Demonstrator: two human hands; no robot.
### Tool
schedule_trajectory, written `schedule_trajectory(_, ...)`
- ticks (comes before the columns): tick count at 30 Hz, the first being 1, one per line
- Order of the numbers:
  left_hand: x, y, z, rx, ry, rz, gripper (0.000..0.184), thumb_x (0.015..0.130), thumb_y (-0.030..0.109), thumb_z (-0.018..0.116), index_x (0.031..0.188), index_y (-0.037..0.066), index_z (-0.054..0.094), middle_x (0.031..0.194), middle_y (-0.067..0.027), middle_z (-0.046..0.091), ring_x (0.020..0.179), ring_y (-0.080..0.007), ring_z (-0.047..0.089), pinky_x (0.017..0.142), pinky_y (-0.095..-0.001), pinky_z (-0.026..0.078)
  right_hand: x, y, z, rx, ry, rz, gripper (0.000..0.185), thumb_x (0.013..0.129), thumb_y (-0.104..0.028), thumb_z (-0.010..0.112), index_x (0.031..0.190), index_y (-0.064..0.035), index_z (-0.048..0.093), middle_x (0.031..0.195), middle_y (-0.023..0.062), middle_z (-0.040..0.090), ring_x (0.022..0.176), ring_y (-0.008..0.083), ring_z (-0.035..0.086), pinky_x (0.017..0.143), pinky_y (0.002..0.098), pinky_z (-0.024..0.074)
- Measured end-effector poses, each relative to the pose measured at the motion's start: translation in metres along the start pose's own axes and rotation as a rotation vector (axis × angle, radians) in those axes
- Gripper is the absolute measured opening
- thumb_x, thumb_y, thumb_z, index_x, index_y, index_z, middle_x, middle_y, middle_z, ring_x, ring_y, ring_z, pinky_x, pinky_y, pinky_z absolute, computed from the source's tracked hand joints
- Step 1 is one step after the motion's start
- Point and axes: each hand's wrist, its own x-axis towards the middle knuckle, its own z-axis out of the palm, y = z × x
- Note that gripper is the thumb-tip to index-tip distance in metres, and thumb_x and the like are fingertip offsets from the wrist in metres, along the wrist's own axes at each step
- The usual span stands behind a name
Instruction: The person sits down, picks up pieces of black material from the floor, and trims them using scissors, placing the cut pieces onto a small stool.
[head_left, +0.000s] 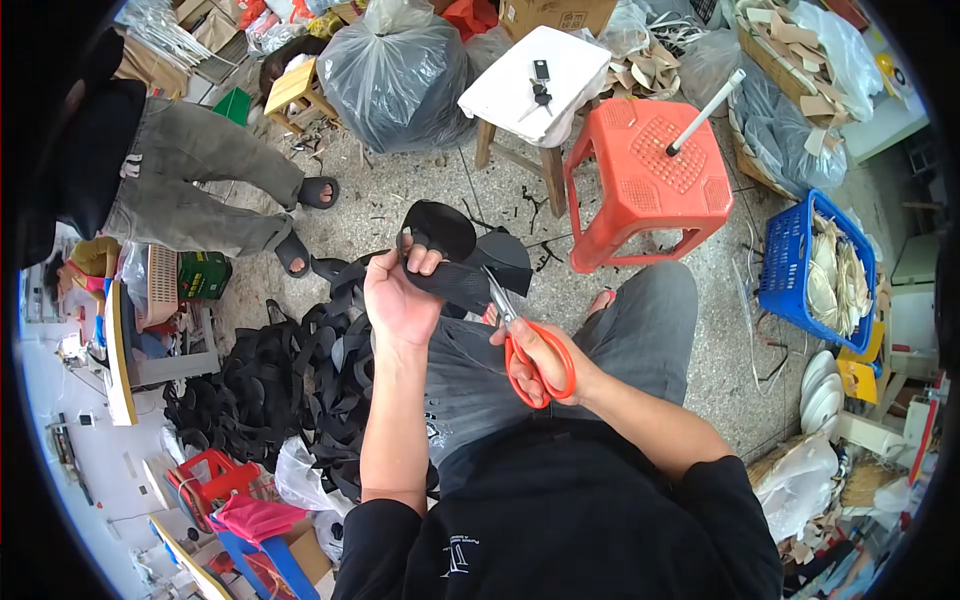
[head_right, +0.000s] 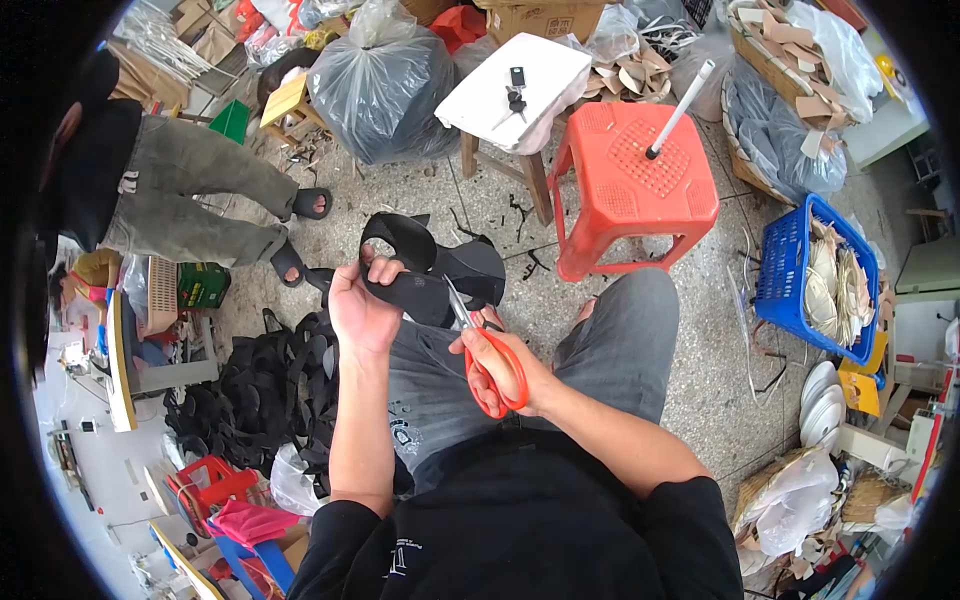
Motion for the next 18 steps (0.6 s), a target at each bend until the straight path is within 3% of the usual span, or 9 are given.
schedule_trajectory(4, -0.007, 0.001, 0.008, -0.026, 0.035, 0.018, 0.019, 0.098, 0.016, 0.052, 0.104, 0.003, 0.065, 0.078, -0.0053, 0.05, 0.074, -0.0188, 0.044, 0.077, -0.0315, 0.039, 0.002, 0.008, 0.0, 0.036, 0.137, -0.061, 0.051, 0.111, -0.047, 0.052, 0.125, 0.0011, 0.057, 0.062, 0.0028, 0.051, 0.041, 0.0097, 0.043, 0.039, 0.0249, 0.0368)
schedule_trajectory(7, -0.02, -0.01, 0.022, 0.024, 0.039, 0.065, 0.016, 0.098, 0.012, 0.054, 0.105, 0.004, 0.066, 0.081, -0.0069, 0.056, 0.077, -0.0202, 0.049, 0.078, -0.0332, 0.042, -0.004, 0.002, 0.001, -0.13, 0.177, -0.111, 0.045, 0.111, -0.042, 0.05, 0.131, -0.002, 0.055, 0.066, 0.0073, 0.057, 0.047, 0.0144, 0.049, 0.043, 0.0267, 0.0406)
schedule_trajectory(9, -0.032, -0.03, 0.024, 0.276, 0.018, 0.083, 0.021, 0.096, 0.005, 0.057, 0.114, 0.002, 0.066, 0.1, -0.0105, 0.064, 0.092, -0.0192, 0.057, 0.085, -0.0315, 0.045, -0.006, 0.01, -0.003, 0.046, 0.19, -0.371, 0.044, 0.11, -0.035, 0.056, 0.138, -0.0026, 0.046, 0.08, 0.0121, 0.064, 0.059, 0.0186, 0.059, 0.051, 0.0275, 0.0481)
schedule_trajectory(11, -0.043, -0.058, 0.014, 0.662, 0.092, 0.067, 0.024, 0.095, -0.001, 0.06, 0.116, 0.003, 0.07, 0.102, -0.0096, 0.064, 0.102, -0.0189, 0.059, 0.088, -0.0316, 0.047, -0.009, 0.006, -0.003, 0.172, 0.197, -0.558, 0.047, 0.109, -0.03, 0.056, 0.144, -0.0038, 0.039, 0.095, 0.0171, 0.069, 0.073, 0.0228, 0.067, 0.061, 0.0293, 0.0548)
schedule_trajectory(12, -0.05, -0.074, 0.022, 0.959, 0.091, 0.08, 0.023, 0.094, -0.002, 0.064, 0.114, 0.002, 0.074, 0.107, -0.0085, 0.066, 0.098, -0.0189, 0.059, 0.087, -0.0322, 0.048, -0.015, -0.005, 0.002, 0.156, 0.19, -0.547, 0.047, 0.109, -0.03, 0.056, 0.144, -0.0038, 0.039, 0.095, 0.0171, 0.069, 0.073, 0.0228, 0.067, 0.061, 0.0293, 0.0548)
schedule_trajectory(14, -0.046, -0.102, 0.011, 1.296, -0.324, 0.452, 0.019, 0.091, 0.001, 0.07, 0.109, 0.001, 0.075, 0.107, -0.0077, 0.067, 0.093, -0.0211, 0.06, 0.083, -0.0316, 0.048, -0.026, -0.032, 0.009, 0.383, 0.344, -0.45, 0.044, 0.106, -0.017, 0.057, 0.145, -0.0057, 0.04, 0.102, 0.0169, 0.068, 0.082, 0.0232, 0.069, 0.067, 0.0331, 0.0582)
schedule_trajectory(15, -0.049, -0.109, 0.005, 1.281, -0.322, 0.451, 0.019, 0.091, 0.001, 0.07, 0.109, 0.001, 0.075, 0.107, -0.0077, 0.067, 0.093, -0.0211, 0.06, 0.083, -0.0316, 0.048, -0.029, -0.034, 0.005, 0.371, 0.353, -0.447, 0.044, 0.106, -0.017, 0.057, 0.145, -0.0057, 0.04, 0.102, 0.0169, 0.068, 0.082, 0.0232, 0.069, 0.067, 0.0331, 0.0582)
schedule_trajectory(18, -0.061, -0.131, -0.002, 1.658, -0.463, 0.657, 0.022, 0.087, 0.003, 0.074, 0.108, 0.0, 0.073, 0.112, -0.0089, 0.067, 0.096, -0.0235, 0.062, 0.088, -0.0331, 0.05, -0.036, -0.037, -0.011, 0.2, 0.523, -0.445, 0.046, 0.098, -0.005, 0.058, 0.143, -0.0067, 0.046, 0.103, 0.0148, 0.067, 0.082, 0.0207, 0.067, 0.07, 0.0312, 0.0559)
